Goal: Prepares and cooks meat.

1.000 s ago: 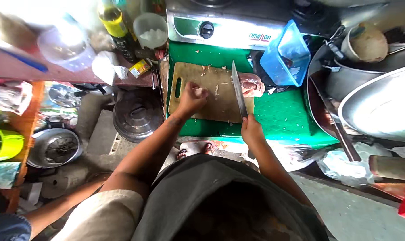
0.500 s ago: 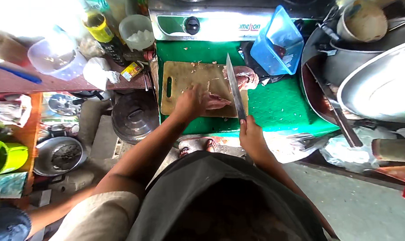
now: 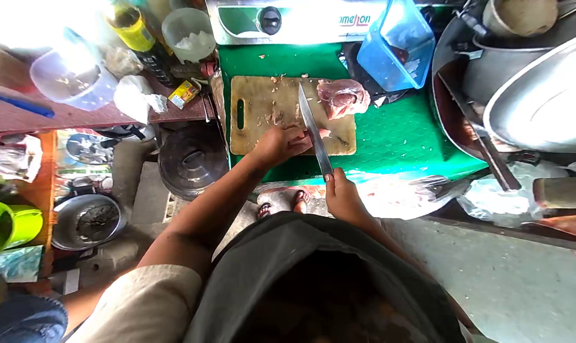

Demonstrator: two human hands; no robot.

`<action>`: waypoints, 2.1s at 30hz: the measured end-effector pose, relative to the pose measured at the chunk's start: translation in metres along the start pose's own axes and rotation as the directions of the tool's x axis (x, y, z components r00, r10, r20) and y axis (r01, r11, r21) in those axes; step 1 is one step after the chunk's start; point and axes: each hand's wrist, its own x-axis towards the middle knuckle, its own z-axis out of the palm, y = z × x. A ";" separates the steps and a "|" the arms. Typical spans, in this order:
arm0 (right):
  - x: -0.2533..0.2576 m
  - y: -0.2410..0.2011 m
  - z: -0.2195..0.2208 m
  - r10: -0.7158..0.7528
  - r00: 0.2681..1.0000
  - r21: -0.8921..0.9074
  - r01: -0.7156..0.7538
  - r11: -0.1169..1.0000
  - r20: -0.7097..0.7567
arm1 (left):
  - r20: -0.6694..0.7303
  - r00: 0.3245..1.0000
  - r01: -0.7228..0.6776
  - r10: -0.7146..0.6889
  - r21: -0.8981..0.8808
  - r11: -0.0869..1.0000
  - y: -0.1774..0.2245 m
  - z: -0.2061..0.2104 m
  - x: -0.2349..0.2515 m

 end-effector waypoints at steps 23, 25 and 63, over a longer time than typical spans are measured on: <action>-0.002 0.011 0.006 -0.049 0.996 -0.112 0.057 0.992 0.072 | -0.021 0.999 0.037 -0.037 -0.014 0.999 -0.023 0.014 -0.002; 0.021 0.010 0.013 -0.003 0.998 -0.126 0.012 0.992 0.067 | -0.009 0.999 0.053 -0.054 -0.031 0.998 -0.025 0.014 -0.001; 0.028 0.004 -0.023 0.102 0.994 0.013 -0.101 0.995 -0.031 | -0.043 0.985 0.165 -0.165 -0.008 0.986 -0.006 0.011 0.021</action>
